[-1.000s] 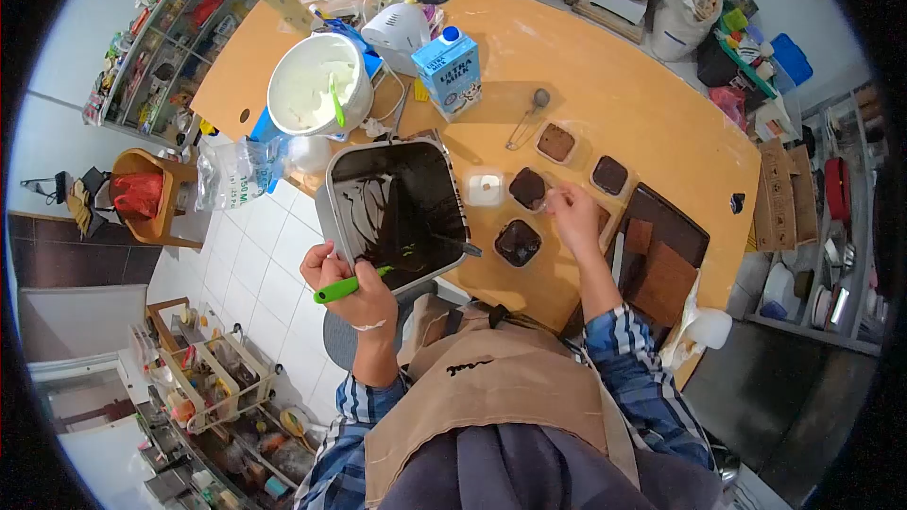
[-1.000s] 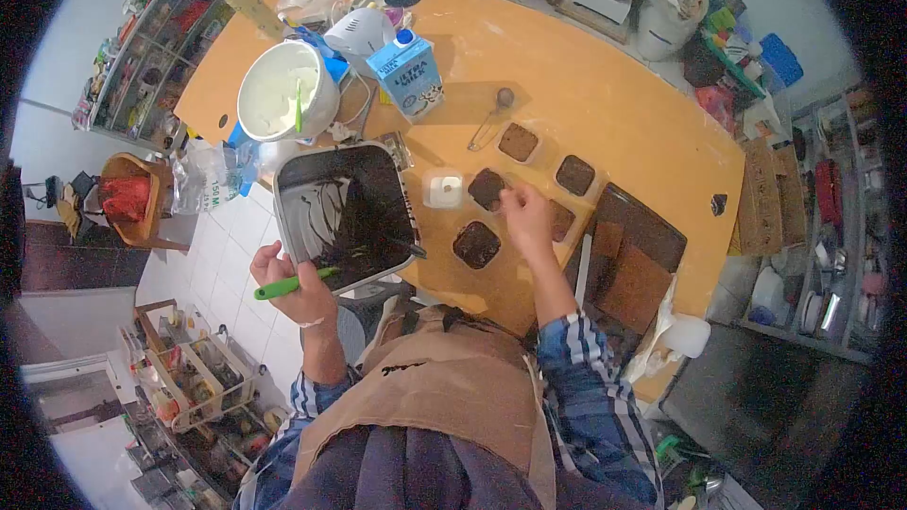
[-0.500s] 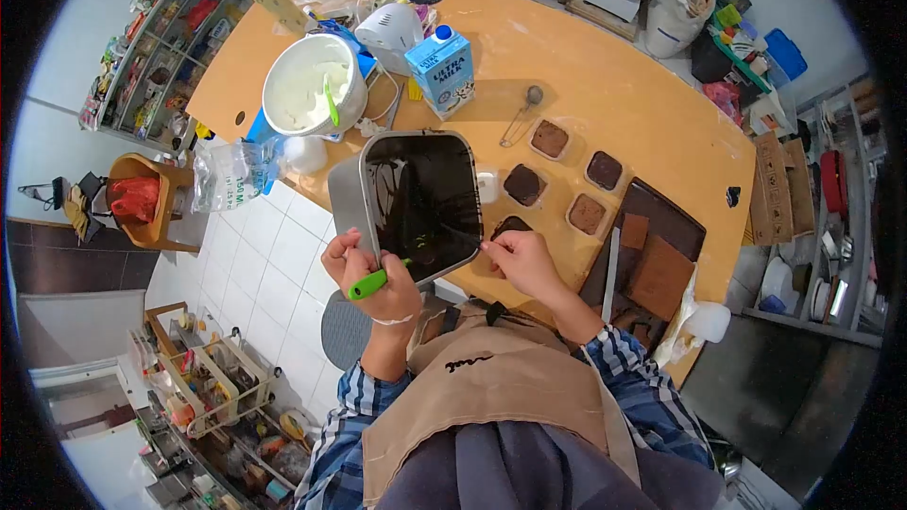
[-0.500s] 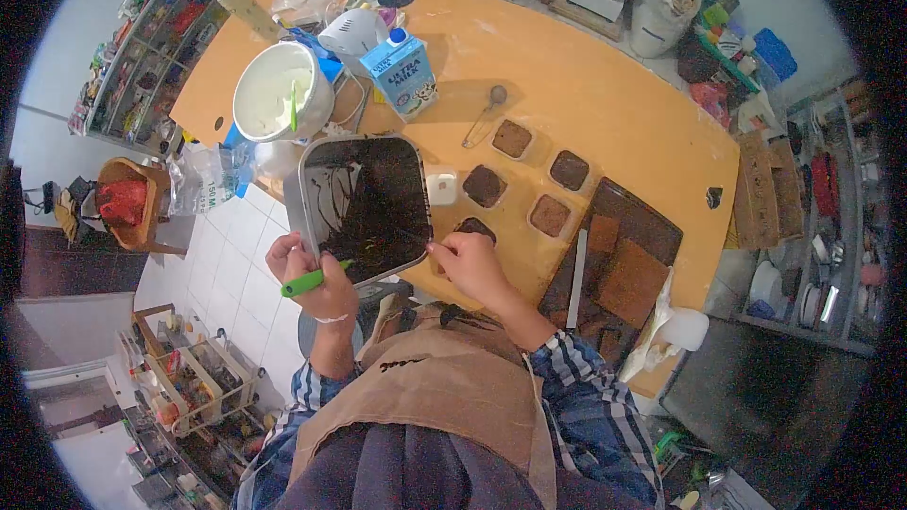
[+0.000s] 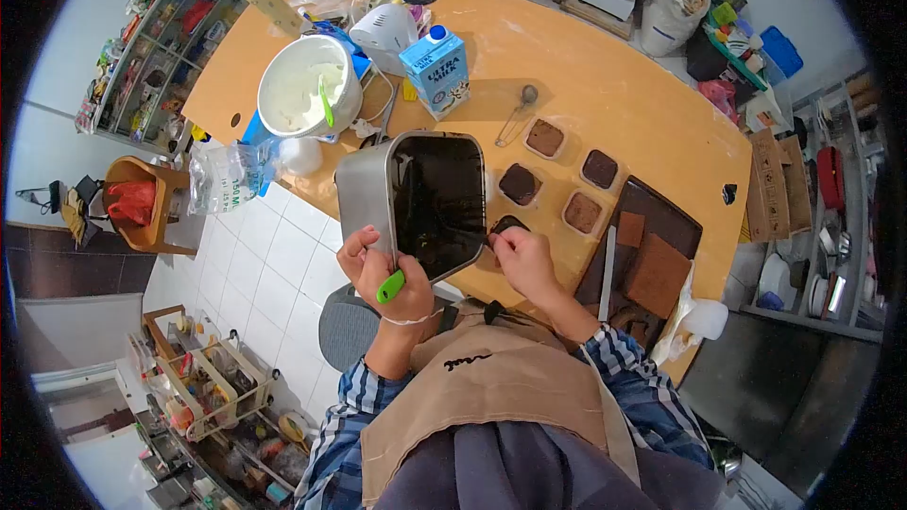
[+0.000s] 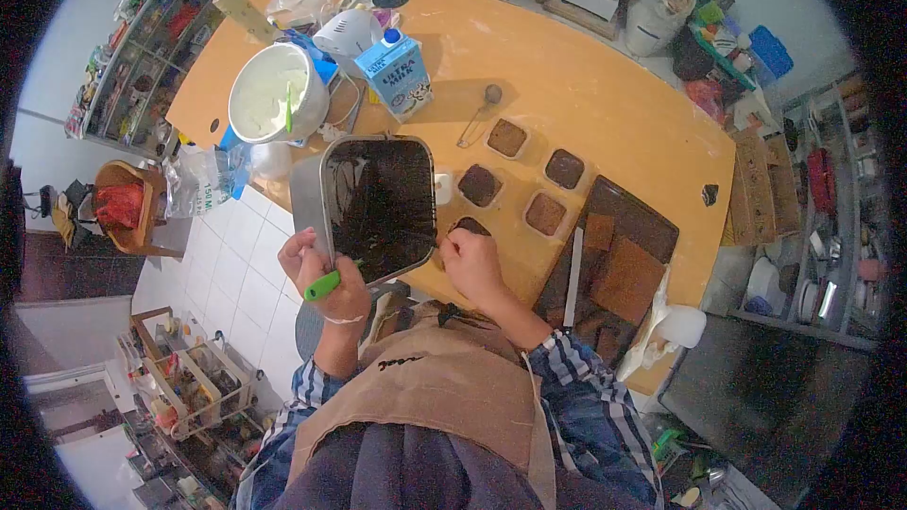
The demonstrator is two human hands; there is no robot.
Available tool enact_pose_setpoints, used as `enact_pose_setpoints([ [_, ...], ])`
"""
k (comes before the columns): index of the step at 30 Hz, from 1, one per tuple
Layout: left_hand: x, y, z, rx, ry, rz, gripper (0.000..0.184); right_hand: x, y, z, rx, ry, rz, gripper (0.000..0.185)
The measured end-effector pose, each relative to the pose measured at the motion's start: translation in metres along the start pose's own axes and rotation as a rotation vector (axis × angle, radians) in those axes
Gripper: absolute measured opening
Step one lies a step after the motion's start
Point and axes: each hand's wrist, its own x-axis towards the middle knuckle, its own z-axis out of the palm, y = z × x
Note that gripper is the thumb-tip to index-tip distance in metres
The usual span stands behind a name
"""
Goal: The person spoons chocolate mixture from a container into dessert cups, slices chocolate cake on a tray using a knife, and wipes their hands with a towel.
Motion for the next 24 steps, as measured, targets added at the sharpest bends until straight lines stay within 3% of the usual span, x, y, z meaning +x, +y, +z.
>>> enact_pose_setpoints([
  [5,0.0,-0.003,0.003,-0.029,-0.003,0.011,0.017,0.005,-0.005,-0.013,0.432,-0.092,0.504,0.022],
  [15,0.002,-0.002,0.015,-0.101,0.024,-0.068,0.008,0.004,-0.008,-0.036,0.514,0.028,0.494,0.024],
  [24,0.007,0.002,0.027,-0.108,-0.003,-0.019,0.009,0.003,-0.014,-0.056,0.508,0.113,0.4,0.026],
])
